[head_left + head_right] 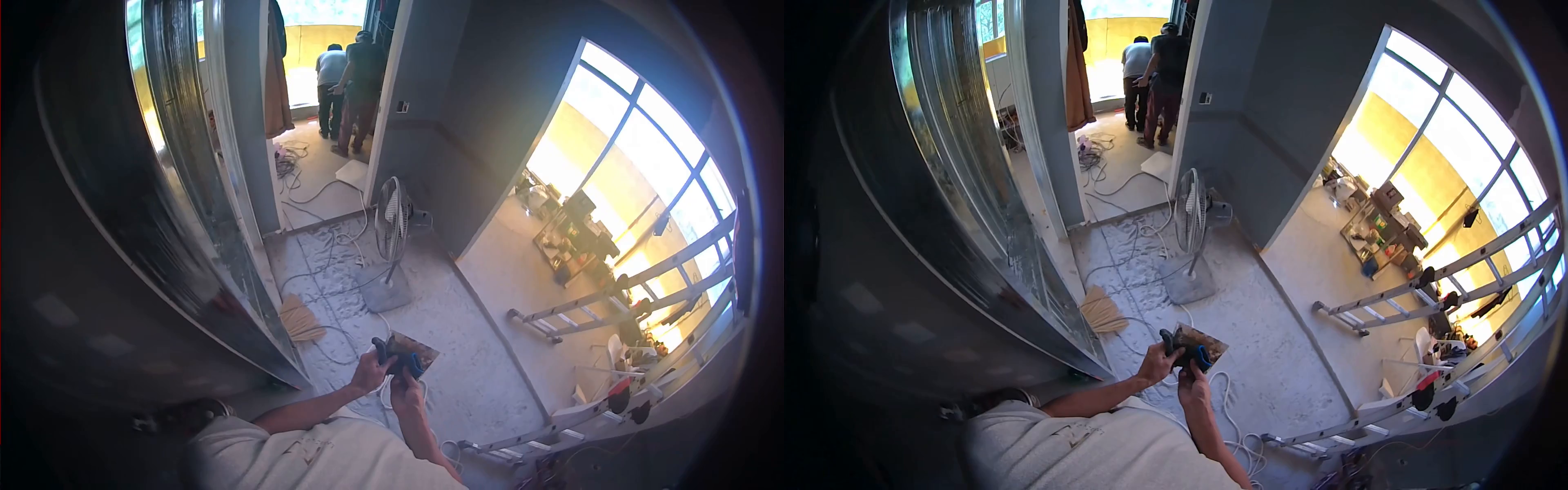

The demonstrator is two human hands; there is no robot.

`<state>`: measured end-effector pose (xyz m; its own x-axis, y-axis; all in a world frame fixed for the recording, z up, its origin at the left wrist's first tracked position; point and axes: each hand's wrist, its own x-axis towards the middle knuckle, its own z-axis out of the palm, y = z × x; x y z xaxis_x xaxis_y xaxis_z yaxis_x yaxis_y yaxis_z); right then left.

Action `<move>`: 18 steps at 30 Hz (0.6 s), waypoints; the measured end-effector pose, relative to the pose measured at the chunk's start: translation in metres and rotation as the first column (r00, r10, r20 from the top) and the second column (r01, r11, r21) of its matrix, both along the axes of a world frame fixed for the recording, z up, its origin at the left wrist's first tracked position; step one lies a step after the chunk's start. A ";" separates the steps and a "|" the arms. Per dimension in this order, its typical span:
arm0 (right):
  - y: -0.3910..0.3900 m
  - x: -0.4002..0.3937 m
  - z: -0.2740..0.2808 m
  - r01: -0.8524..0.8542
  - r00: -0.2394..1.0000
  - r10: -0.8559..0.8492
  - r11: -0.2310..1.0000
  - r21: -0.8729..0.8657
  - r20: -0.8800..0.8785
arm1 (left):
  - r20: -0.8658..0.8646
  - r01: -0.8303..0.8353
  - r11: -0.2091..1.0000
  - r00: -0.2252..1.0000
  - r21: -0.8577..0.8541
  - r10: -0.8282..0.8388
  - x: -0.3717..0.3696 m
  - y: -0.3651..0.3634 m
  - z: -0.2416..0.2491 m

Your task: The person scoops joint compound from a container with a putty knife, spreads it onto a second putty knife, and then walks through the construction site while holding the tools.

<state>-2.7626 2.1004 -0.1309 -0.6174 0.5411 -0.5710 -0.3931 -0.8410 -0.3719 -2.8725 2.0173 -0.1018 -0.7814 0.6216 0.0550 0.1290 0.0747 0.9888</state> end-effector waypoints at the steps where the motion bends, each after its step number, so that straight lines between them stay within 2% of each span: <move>1: 0.000 0.001 -0.001 0.001 1.000 -0.001 1.000 -0.001 -0.002 | 0.020 -0.008 1.000 1.000 -0.020 0.008 0.002 -0.001 0.003; 6: 0.000 0.001 0.002 -0.045 0.999 0.045 0.999 -0.011 -0.001 | -0.005 -0.054 0.998 0.999 -0.042 0.054 0.000 0.001 -0.004; 8: 0.003 -0.001 -0.001 -0.009 1.000 0.010 1.000 -0.012 0.009 | 0.293 0.007 1.000 0.956 -0.009 -0.004 -0.001 0.001 -0.009; 9: 0.005 -0.002 -0.001 0.027 0.999 -0.027 1.000 -0.013 0.020 | 0.292 0.007 1.000 0.956 -0.009 -0.005 0.000 0.002 -0.014; 11: 0.011 -0.001 0.000 0.036 0.999 -0.036 0.999 -0.012 0.006 | 0.481 0.028 0.945 0.856 0.325 -0.191 0.001 0.004 -0.025; 15: 0.008 -0.004 0.006 0.021 1.000 -0.022 1.000 -0.012 -0.019 | 0.486 0.040 0.956 0.854 0.292 -0.184 -0.002 0.002 -0.032; 18: 0.005 -0.005 0.000 -0.035 0.996 0.033 0.999 -0.020 -0.084 | 0.470 -0.001 0.978 0.877 0.206 -0.098 -0.004 0.002 -0.023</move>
<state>-2.7676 2.1056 -0.1309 -0.6811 0.5072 -0.5280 -0.3928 -0.8617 -0.3211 -2.8766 2.0193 -0.1250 -0.7125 0.6749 -0.1922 -0.3622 -0.1191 0.9245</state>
